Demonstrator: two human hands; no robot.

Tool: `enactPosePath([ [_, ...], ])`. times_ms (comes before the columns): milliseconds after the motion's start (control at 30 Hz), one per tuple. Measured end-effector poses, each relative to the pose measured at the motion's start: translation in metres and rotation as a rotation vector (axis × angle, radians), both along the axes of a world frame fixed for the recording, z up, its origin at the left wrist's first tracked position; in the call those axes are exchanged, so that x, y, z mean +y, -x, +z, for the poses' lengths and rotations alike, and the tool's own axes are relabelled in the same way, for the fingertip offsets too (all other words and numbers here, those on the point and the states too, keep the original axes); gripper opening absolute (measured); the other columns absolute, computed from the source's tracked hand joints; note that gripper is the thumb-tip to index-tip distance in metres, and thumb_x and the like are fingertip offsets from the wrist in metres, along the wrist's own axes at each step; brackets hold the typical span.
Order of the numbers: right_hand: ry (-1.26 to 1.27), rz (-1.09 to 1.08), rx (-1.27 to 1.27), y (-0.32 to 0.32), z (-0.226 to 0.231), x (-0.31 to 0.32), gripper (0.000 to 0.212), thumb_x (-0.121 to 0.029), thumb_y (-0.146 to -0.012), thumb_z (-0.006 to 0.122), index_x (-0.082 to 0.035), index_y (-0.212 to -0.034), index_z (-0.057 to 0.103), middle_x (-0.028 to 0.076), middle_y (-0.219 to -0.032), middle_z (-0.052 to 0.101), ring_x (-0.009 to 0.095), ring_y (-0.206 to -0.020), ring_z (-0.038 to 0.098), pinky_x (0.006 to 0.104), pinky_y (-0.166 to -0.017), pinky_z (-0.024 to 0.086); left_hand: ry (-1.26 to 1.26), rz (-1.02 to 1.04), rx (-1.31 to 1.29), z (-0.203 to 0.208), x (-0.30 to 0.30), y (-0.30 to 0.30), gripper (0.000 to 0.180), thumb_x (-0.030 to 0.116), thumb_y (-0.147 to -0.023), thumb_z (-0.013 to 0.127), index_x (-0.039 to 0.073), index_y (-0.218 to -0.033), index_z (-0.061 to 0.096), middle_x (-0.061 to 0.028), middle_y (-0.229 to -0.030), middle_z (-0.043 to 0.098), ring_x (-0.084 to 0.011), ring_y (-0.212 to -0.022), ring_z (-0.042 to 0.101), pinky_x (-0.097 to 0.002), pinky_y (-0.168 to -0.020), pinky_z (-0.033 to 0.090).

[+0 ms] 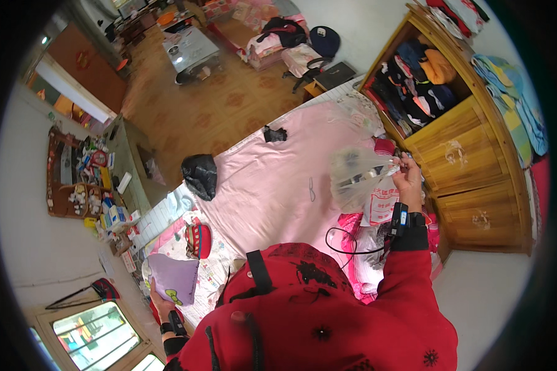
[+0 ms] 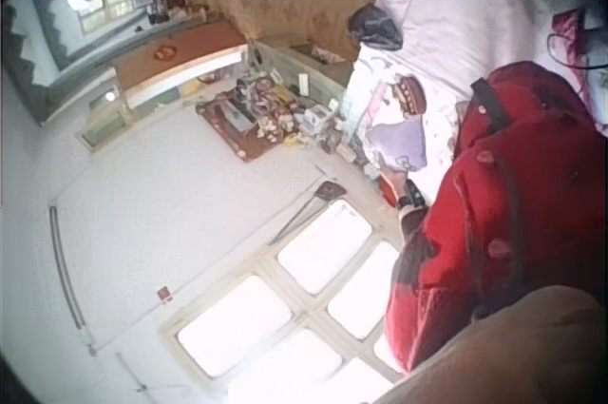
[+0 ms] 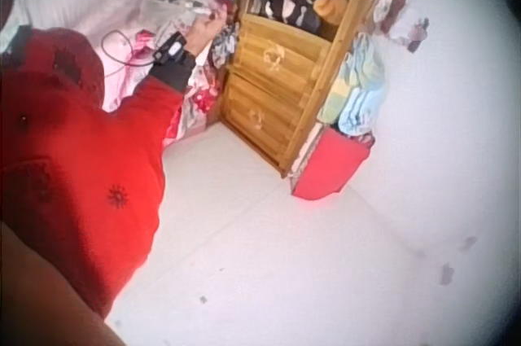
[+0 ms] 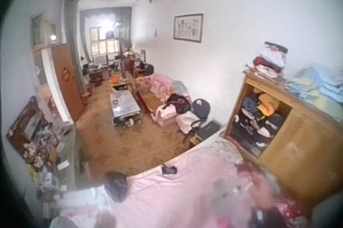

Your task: The person packs clothes and bedding into plastic bags on a wooden cabinet. They fold a green garment, place it on a white bag, then fold a dark garment and add it to the stack. They move a colorful blanket aside, pick up a purple pillow, place it on the bed, and then pack clothes into a clear plastic bag before placing it on the cabinet.

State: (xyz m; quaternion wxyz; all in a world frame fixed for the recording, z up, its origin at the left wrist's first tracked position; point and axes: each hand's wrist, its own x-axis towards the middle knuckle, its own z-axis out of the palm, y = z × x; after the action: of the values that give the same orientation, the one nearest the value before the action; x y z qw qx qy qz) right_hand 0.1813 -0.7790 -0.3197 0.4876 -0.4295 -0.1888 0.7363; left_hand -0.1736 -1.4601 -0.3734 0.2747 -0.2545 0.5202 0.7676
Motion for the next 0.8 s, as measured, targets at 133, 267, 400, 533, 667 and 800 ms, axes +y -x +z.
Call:
enactPosePath([
  [133, -0.027, -0.136, -0.024, -0.052, 0.019, 0.016, 0.04, 0.001, -0.068, 0.056, -0.002, -0.108, 0.05, 0.01, -0.082, 0.053, 0.023, -0.072, 0.055, 0.04, -0.068, 0.044, 0.046, -0.096, 0.01, 0.007, 0.042, 0.027, 0.043, 0.033, -0.083, 0.053, 0.005, -0.116, 0.05, -0.0099, -0.11, 0.057, -0.0276, -0.098, 0.054, -0.0407, -0.087, 0.042],
  [267, -0.03, -0.283, 0.0, -0.099, 0.032, 0.033, 0.032, 0.0, -0.071, 0.056, -0.002, -0.103, 0.052, 0.011, -0.081, 0.053, 0.023, -0.072, 0.054, 0.0394, -0.067, 0.044, 0.031, -0.132, -0.003, 0.007, 0.087, 0.059, 0.045, 0.034, -0.082, 0.055, 0.005, -0.115, 0.05, -0.01, -0.11, 0.056, -0.0278, -0.098, 0.054, -0.0404, -0.087, 0.042],
  [400, -0.081, -0.376, 0.03, -0.143, 0.054, 0.037, 0.029, -0.002, -0.074, 0.057, 0.001, -0.102, 0.052, 0.01, -0.084, 0.054, 0.022, -0.076, 0.054, 0.0349, -0.07, 0.044, 0.019, -0.248, -0.078, -0.007, 0.126, 0.117, 0.044, 0.034, -0.083, 0.054, 0.004, -0.115, 0.05, -0.0105, -0.113, 0.055, -0.028, -0.101, 0.052, -0.0386, -0.089, 0.04],
  [533, -0.836, -0.09, -0.879, -0.16, 0.074, -0.02, 0.053, -0.002, -0.075, 0.052, 0.005, -0.125, 0.035, 0.012, -0.108, 0.051, 0.017, -0.094, 0.051, 0.0279, -0.084, 0.04, 0.051, -0.415, 0.227, -0.029, 0.182, 0.163, 0.047, 0.033, -0.085, 0.051, 0.004, -0.121, 0.045, -0.0107, -0.116, 0.052, -0.0276, -0.105, 0.05, -0.0371, -0.092, 0.038],
  [667, -0.7, -0.264, -0.889, -0.161, 0.095, -0.027, 0.059, 0.002, -0.072, 0.053, 0.001, -0.128, 0.033, 0.011, -0.11, 0.051, 0.017, -0.098, 0.05, 0.0288, -0.086, 0.04, -0.1, -0.518, -0.001, -0.025, 0.272, 0.204, 0.046, 0.028, -0.08, 0.058, 0.005, -0.118, 0.048, -0.0106, -0.112, 0.055, -0.0279, -0.099, 0.053, -0.0381, -0.089, 0.041],
  [800, -0.153, -0.762, -0.186, -0.172, 0.125, 0.007, 0.031, -0.005, -0.076, 0.057, -0.001, -0.106, 0.054, 0.006, -0.097, 0.056, 0.02, -0.094, 0.051, 0.0278, -0.082, 0.043, -0.1, -0.582, 0.028, -0.013, 0.362, 0.211, 0.043, 0.025, -0.078, 0.06, 0.005, -0.115, 0.049, -0.0104, -0.105, 0.058, -0.0278, -0.093, 0.056, -0.0396, -0.084, 0.044],
])
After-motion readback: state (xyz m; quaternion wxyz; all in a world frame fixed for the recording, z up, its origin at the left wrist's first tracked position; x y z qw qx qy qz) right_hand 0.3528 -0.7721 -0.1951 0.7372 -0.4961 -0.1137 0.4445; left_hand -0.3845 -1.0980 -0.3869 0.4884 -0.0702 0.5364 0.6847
